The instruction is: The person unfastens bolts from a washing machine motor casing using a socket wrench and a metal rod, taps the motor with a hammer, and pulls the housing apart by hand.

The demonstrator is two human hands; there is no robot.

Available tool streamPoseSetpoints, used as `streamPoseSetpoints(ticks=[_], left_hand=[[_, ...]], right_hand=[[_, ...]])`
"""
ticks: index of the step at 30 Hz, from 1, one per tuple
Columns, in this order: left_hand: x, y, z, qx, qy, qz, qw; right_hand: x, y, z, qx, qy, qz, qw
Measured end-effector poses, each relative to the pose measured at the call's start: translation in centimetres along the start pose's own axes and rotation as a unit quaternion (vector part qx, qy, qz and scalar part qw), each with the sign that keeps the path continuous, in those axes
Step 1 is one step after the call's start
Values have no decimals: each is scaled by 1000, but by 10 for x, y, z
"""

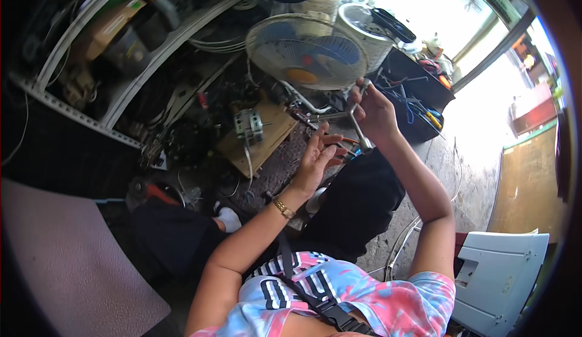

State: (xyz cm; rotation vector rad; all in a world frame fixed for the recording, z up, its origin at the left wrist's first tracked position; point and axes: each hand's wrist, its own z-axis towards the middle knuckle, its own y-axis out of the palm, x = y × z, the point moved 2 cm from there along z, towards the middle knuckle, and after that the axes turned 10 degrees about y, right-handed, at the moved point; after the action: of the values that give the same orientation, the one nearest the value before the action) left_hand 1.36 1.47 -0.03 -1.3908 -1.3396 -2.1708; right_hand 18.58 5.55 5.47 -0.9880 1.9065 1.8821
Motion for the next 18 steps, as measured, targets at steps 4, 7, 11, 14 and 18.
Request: streamPoseSetpoints(ticks=[4, 7, 11, 14, 18], left_hand=[[36, 4, -48, 58, 162, 24, 985], [43, -18, -54, 42, 227, 85, 969], [50, -37, -62, 76, 252, 193, 945], [59, -45, -64, 73, 264, 228, 934], [68, -62, -68, 78, 270, 220, 934]], right_hand=[[78, 44, -10, -16, -19, 127, 992], [124, 49, 15, -19, 29, 224, 974], [146, 60, 27, -58, 12, 229, 972], [149, 70, 30, -51, -9, 202, 978], [150, 79, 33, -86, -60, 105, 989]])
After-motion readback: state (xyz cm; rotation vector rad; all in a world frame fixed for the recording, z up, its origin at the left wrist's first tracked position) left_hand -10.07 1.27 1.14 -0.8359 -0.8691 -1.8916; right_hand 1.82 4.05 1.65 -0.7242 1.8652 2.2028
